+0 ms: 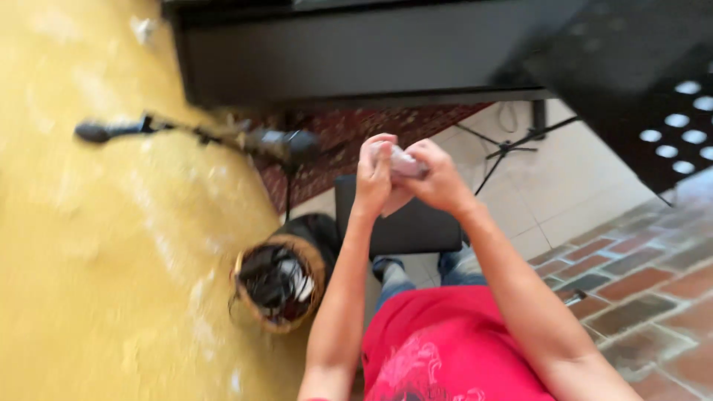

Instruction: The recorder is cleaning musical equipment like a microphone, a music stand, and a piano using a cloth.

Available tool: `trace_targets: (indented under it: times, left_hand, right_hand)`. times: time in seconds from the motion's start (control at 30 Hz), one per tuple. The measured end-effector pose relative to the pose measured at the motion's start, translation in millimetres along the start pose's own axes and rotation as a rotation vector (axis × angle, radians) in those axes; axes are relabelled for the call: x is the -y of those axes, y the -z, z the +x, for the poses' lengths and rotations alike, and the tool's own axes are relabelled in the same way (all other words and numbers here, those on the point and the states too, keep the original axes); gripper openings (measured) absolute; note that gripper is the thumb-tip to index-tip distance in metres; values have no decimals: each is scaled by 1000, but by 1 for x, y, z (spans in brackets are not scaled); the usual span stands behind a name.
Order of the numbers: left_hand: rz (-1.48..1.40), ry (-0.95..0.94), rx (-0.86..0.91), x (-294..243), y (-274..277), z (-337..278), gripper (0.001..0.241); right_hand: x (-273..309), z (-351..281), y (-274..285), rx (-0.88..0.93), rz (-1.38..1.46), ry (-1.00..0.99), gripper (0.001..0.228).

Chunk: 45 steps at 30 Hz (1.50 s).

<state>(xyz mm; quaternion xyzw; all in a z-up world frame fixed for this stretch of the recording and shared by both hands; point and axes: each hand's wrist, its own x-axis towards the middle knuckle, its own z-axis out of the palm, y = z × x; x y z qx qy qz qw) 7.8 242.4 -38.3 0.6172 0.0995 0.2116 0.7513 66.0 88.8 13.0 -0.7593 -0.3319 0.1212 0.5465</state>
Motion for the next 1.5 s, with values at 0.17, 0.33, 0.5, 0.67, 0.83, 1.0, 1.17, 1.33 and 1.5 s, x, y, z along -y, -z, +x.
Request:
trace_targets:
  times: [0.17, 0.33, 0.5, 0.67, 0.83, 1.0, 1.17, 1.33, 1.5]
  left_hand:
    - [42, 139, -33, -11, 50, -22, 35]
    - [343, 227, -283, -10, 88, -55, 22]
    - [498, 116, -578, -26, 98, -76, 15]
    - [577, 65, -650, -66, 101, -80, 14]
    - [677, -1, -621, -67, 153, -52, 14]
    - [811, -115, -552, -74, 206, -1, 18]
    - [887, -287, -364, -67, 238, 54, 37]
    - [907, -244, -166, -64, 252, 82, 35]
    - [886, -207, -107, -60, 253, 95, 25]
  right_hand:
    - [6, 4, 12, 46, 8, 36, 25]
    - [-30, 10, 30, 33, 68, 24, 13]
    - [-32, 30, 35, -17, 323, -39, 35]
    - [-5, 36, 23, 42, 263, 33, 39]
    - [37, 50, -11, 102, 67, 15, 38]
    - [79, 70, -59, 124, 204, 35, 53]
    - [82, 83, -91, 10, 289, -39, 47]
    - [81, 81, -99, -47, 288, -114, 40]
    - [78, 87, -96, -99, 266, -146, 41]
